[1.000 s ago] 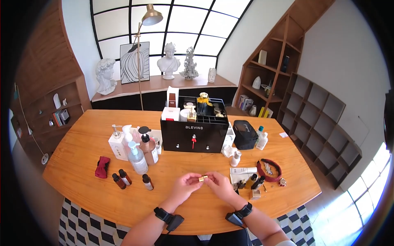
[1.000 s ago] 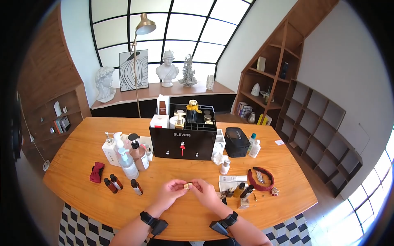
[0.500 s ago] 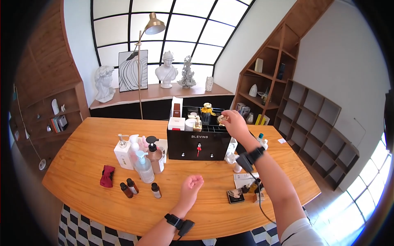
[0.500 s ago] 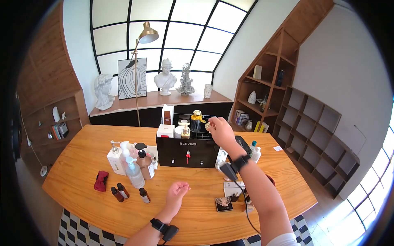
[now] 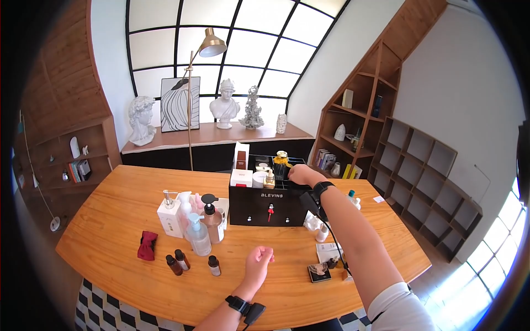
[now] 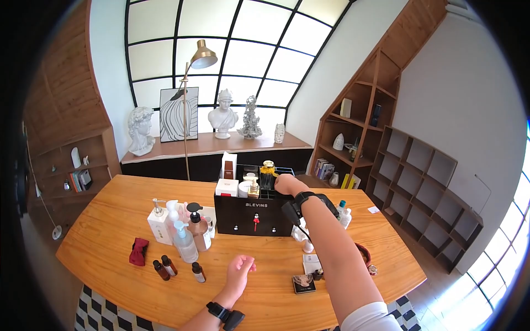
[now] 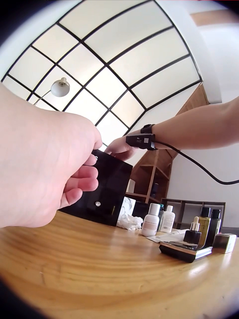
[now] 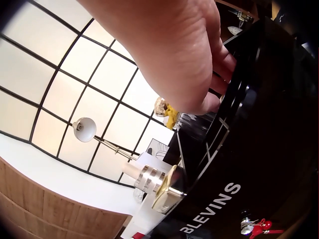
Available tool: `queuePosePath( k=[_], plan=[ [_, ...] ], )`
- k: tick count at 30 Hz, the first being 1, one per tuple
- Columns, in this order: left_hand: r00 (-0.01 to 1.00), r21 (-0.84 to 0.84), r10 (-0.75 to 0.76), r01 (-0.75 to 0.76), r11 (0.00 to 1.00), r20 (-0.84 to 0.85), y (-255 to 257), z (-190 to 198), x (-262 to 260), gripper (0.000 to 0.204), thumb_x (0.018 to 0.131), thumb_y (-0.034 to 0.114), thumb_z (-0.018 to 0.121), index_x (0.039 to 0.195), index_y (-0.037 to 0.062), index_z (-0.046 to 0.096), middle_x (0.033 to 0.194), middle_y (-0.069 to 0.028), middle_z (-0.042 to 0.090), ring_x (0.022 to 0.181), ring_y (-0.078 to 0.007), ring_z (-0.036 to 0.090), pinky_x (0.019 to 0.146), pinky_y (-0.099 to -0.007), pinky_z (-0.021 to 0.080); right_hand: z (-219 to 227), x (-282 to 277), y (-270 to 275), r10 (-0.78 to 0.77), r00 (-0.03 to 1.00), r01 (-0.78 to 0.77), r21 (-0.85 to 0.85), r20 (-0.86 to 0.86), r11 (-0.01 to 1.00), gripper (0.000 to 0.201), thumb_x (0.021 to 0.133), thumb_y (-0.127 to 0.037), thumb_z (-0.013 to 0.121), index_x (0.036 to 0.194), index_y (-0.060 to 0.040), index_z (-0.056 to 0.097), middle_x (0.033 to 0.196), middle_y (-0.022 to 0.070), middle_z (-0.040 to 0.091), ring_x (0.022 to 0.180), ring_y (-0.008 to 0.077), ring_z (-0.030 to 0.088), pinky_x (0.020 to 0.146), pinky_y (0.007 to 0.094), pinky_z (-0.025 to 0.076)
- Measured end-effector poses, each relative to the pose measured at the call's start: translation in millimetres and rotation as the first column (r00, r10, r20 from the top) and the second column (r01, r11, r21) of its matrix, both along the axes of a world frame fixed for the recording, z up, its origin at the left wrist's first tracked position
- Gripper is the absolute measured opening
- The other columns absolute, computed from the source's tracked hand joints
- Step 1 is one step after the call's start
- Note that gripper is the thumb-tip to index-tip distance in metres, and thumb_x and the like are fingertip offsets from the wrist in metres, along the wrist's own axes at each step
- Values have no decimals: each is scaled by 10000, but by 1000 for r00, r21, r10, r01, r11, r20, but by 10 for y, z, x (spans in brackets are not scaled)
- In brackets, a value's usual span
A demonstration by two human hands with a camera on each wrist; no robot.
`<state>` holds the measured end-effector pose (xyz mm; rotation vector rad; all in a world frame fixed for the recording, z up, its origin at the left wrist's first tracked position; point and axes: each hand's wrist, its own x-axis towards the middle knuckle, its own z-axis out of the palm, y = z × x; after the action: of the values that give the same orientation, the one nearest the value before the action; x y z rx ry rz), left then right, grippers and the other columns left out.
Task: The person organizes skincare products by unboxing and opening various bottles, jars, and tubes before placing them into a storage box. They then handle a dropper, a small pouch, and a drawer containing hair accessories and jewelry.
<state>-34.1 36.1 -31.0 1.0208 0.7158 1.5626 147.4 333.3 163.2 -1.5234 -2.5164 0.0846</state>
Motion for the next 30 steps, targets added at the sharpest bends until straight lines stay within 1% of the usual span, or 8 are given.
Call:
queuePosePath(
  k=[9,12,15,19,20,26,29,30],
  plan=[
    [998,-13,17,-18,1000,-53,-41,65,0,136,998,176,604,981,42,618,823,-36,628,764,-120,594,746,-267,470,-29,-39,-52,-38,997,37,19,61,999,330,906,-225,537,1102,-58,743,1095,201,717,1055,376,664,941,426,507],
    [1000,-21,6,-7,1000,-28,-18,39,-3,175,1005,191,630,980,19,605,815,-29,613,753,-109,575,728,-248,463,-10,-65,-14,2,998,-4,27,67,1000,346,867,-263,567,980,5,753,1045,221,720,996,408,673,914,448,527],
    [1000,-13,4,-4,1000,-29,-27,58,-2,162,1007,181,625,972,23,604,801,-26,610,745,-105,572,722,-248,460,5,-71,176,-63,996,66,-38,61,997,389,792,-324,657,959,14,752,1001,246,717,954,422,676,856,449,540],
    [1000,-10,13,-13,1000,-24,-12,35,-7,150,1008,172,619,966,28,605,791,-22,608,737,-101,569,708,-245,457,38,-115,396,-234,971,239,-242,49,940,355,732,-318,816,873,4,770,824,86,744,667,234,682,625,361,549],
    [1000,-14,16,-17,1000,-24,-11,35,-9,149,1009,171,618,966,29,605,791,-22,608,736,-101,569,705,-244,456,64,-122,386,-256,967,243,-286,-9,927,260,685,-244,827,721,-20,700,697,47,661,609,161,610,559,315,499],
    [1000,-20,21,-22,1000,-23,-21,65,-3,151,1011,172,615,966,28,606,791,-17,605,735,-98,569,696,-241,455,138,-220,238,-297,954,299,-257,45,919,257,683,-247,831,738,-26,712,714,65,688,627,181,647,581,321,519],
    [999,-18,18,-18,1000,-32,-2,41,-12,157,1010,177,618,968,26,605,793,-15,602,740,-95,567,697,-239,453,99,-238,243,-306,952,302,-170,0,938,252,674,-235,825,750,-18,722,737,95,720,665,218,703,615,334,554],
    [999,-17,16,-16,1000,-34,-2,22,-6,160,1010,180,619,968,26,605,793,-15,601,742,-94,567,696,-238,451,103,-208,248,-294,956,293,-95,-6,951,255,669,-230,821,776,-17,730,776,107,734,713,238,723,645,345,569]
  ],
)
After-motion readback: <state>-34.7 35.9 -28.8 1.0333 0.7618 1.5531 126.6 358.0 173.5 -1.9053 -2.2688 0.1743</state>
